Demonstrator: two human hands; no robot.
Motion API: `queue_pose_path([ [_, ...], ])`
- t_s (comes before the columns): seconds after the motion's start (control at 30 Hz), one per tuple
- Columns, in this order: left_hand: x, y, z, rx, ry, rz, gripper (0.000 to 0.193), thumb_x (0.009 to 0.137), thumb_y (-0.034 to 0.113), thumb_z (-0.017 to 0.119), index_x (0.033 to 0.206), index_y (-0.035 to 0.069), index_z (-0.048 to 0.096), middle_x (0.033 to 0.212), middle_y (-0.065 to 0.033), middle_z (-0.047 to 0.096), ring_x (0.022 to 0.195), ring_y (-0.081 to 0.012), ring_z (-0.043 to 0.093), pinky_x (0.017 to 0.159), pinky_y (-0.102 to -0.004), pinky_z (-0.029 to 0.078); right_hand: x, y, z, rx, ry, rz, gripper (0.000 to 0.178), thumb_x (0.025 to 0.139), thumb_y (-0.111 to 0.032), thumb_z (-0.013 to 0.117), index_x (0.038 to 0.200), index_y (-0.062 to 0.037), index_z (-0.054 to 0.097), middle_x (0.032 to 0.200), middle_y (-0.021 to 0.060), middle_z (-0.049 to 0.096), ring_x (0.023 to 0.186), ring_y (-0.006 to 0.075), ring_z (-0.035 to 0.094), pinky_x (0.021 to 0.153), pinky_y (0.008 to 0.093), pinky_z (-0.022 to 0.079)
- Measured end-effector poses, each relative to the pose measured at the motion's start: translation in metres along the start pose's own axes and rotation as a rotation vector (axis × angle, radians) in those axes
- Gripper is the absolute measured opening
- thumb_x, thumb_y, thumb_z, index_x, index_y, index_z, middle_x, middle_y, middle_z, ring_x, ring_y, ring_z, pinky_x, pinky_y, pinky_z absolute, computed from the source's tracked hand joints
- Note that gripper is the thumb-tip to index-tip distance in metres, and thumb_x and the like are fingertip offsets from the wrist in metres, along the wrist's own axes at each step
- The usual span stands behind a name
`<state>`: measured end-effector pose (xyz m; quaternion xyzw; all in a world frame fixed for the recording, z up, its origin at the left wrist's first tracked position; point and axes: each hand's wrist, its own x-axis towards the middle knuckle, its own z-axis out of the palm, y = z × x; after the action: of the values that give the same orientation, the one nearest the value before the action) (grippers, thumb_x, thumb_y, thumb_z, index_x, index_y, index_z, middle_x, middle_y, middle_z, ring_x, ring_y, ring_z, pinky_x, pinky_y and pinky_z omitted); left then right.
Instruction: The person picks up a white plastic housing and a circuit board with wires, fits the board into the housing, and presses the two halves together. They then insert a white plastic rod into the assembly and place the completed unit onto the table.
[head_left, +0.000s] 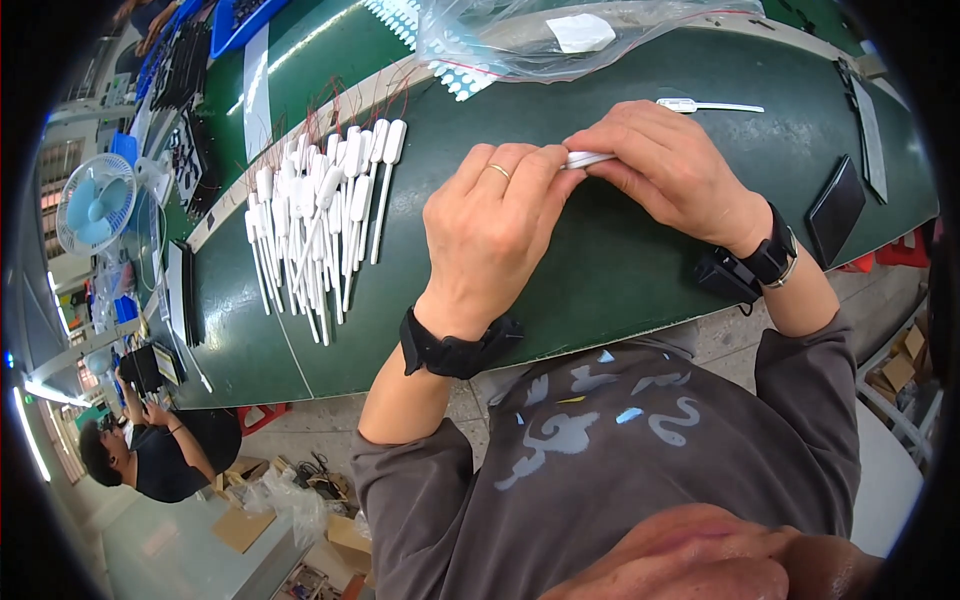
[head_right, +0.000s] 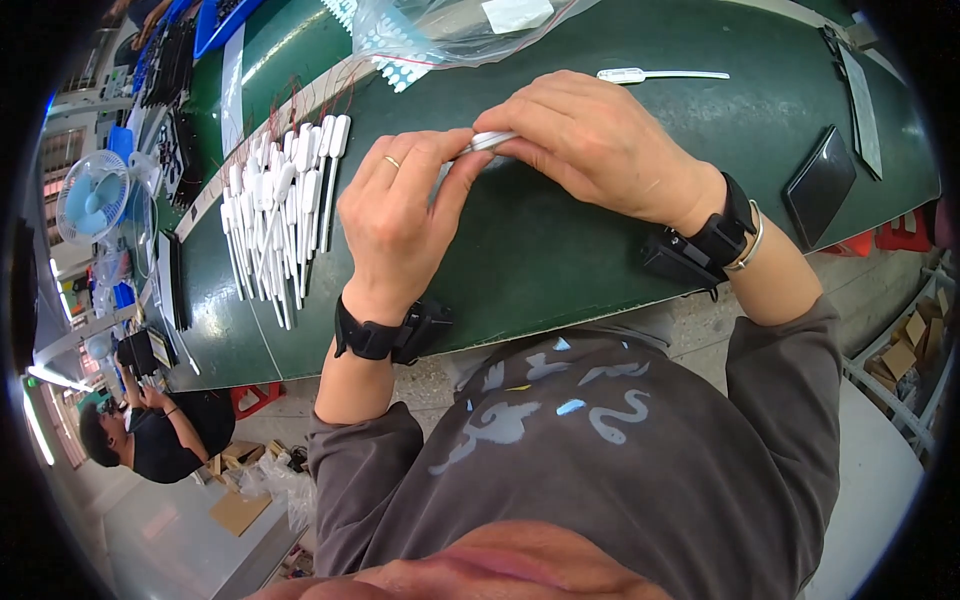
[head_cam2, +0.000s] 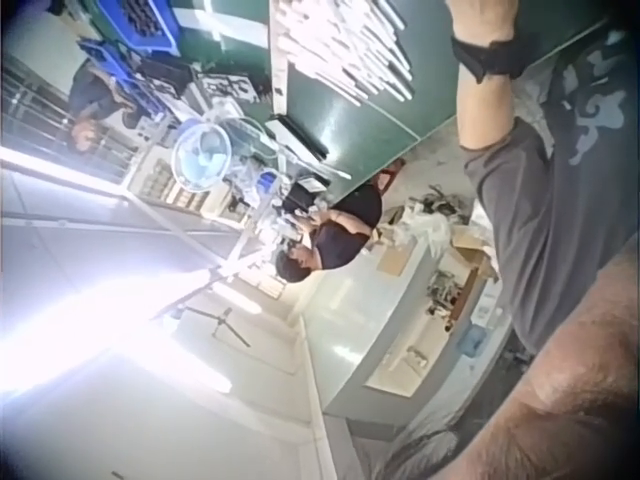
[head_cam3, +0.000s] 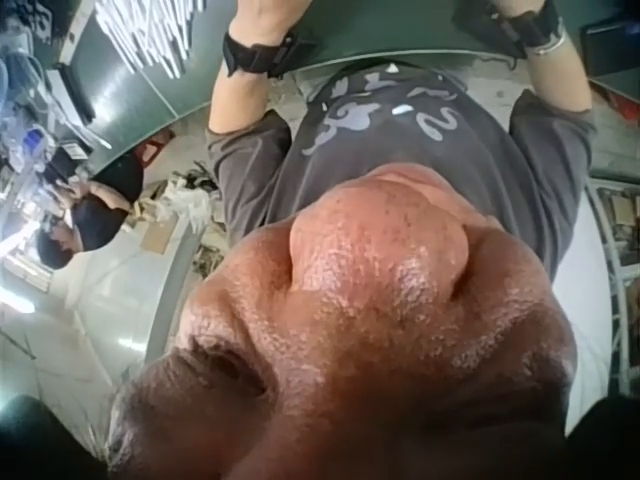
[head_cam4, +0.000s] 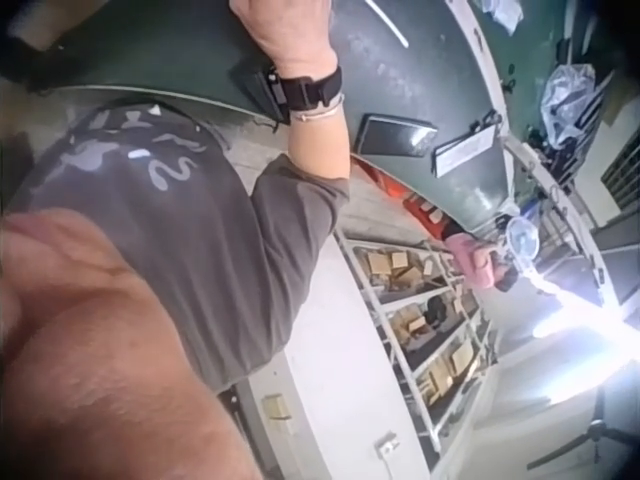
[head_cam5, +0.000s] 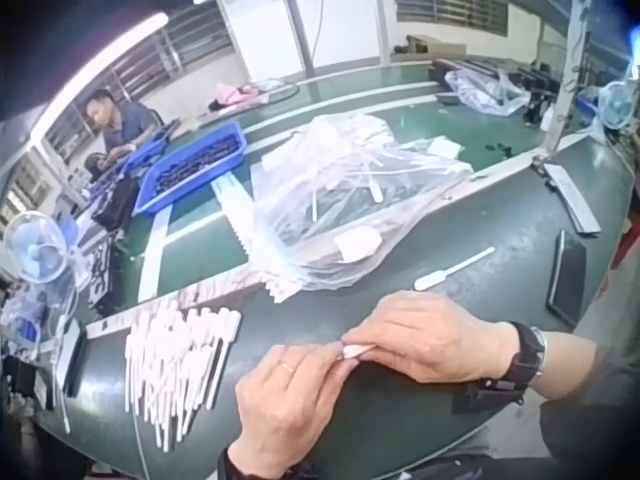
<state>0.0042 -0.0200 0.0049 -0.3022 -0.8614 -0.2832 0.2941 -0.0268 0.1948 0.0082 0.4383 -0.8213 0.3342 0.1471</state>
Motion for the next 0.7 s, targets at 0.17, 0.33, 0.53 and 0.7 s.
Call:
queue_pose_path([
  [0.17,0.002,0.010,-0.006,0.082,-0.267,-0.075,0.018,0.082,0.011,0.075,0.092,0.007,0.061,0.082,-0.0050,0.061,0.074,-0.0227,0.061,0.059,-0.0342,0.049,-0.001,-0.001,0.001,-0.069,-0.043,-0.061,0.026,0.081,-0.007,0.073,0.105,-0.0016,0.064,0.089,0.0103,0.065,0.084,0.0308,0.063,0.086,0.0419,0.053],
  [0.33,0.001,0.006,-0.006,0.060,-0.416,-0.039,0.017,0.085,0.013,0.072,0.088,0.007,0.056,0.080,-0.0049,0.054,0.072,-0.0227,0.057,0.056,-0.0355,0.047,-0.004,0.002,0.002,-0.032,-0.137,-0.048,0.024,0.082,-0.009,0.073,0.103,-0.0026,0.065,0.088,0.0096,0.064,0.085,0.0303,0.062,0.091,0.0418,0.052],
  [0.53,0.001,-0.001,-0.007,0.027,-0.431,0.023,0.020,0.086,0.018,0.070,0.082,0.008,0.054,0.080,-0.0033,0.053,0.074,-0.0187,0.056,0.060,-0.0318,0.050,0.004,0.006,-0.001,0.030,-0.182,-0.096,0.024,0.080,-0.006,0.073,0.101,-0.0011,0.064,0.088,0.0115,0.064,0.086,0.0315,0.062,0.093,0.0433,0.051],
  [0.7,0.012,-0.004,-0.012,0.155,-0.181,0.059,0.016,0.085,0.015,0.072,0.088,0.006,0.059,0.085,-0.0052,0.060,0.076,-0.0238,0.058,0.065,-0.0370,0.050,0.000,0.007,0.000,0.033,-0.182,0.005,0.018,0.090,-0.009,0.068,0.105,-0.0013,0.062,0.096,0.0105,0.066,0.093,0.0287,0.064,0.096,0.0421,0.050],
])
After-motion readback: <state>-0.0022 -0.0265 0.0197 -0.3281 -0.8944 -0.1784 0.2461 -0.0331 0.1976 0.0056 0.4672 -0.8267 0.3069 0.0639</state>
